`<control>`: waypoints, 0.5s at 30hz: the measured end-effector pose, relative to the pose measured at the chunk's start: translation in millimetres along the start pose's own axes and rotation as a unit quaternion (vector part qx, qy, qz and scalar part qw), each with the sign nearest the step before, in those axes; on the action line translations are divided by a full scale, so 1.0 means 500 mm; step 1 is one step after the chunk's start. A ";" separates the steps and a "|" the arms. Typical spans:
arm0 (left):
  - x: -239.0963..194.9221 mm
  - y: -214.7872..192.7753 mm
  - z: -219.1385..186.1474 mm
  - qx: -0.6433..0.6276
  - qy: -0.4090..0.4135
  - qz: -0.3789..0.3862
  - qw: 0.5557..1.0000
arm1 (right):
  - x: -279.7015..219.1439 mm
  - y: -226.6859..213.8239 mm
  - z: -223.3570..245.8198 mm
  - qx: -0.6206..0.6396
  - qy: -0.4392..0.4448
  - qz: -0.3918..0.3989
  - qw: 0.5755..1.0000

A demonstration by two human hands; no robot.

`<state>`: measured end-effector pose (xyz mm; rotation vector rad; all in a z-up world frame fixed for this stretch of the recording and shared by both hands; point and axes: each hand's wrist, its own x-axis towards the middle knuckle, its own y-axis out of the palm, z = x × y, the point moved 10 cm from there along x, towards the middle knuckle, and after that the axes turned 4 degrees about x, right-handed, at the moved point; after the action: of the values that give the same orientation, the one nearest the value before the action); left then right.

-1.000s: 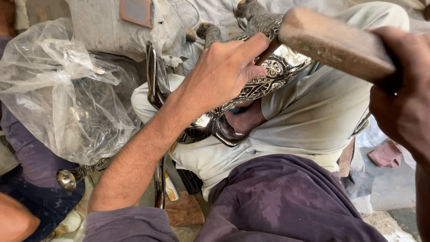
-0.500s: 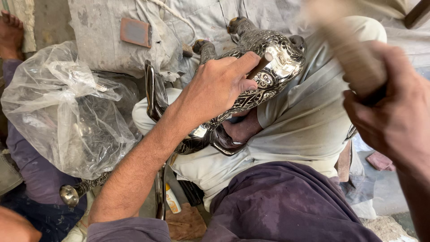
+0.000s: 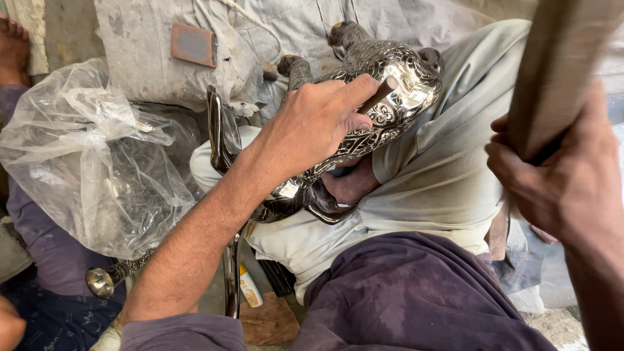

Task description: The person holds a silver-colored metal peacock figurine on their lap and uses a small metal punch and a wooden mallet to engrave decorative patterns into the surface. The person repeatedly taps the punch with the mallet to create fine lines and details on the figurine's body.

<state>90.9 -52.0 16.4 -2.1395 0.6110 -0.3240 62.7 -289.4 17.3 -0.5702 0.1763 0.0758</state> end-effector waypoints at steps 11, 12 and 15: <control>0.003 -0.001 -0.005 0.020 0.043 -0.010 0.999 | -0.041 0.014 -0.036 -0.060 -0.113 0.009 0.992; 0.002 0.000 -0.003 0.024 0.042 -0.012 0.999 | -0.039 0.014 -0.064 0.064 -0.051 0.025 0.996; 0.002 0.013 0.006 0.019 0.020 0.013 1.000 | -0.059 0.018 -0.011 -0.221 -0.191 0.000 0.957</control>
<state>91.2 -53.9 9.6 -2.0919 0.6507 -0.3612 31.6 -285.5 13.4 -0.9882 -0.2244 0.2275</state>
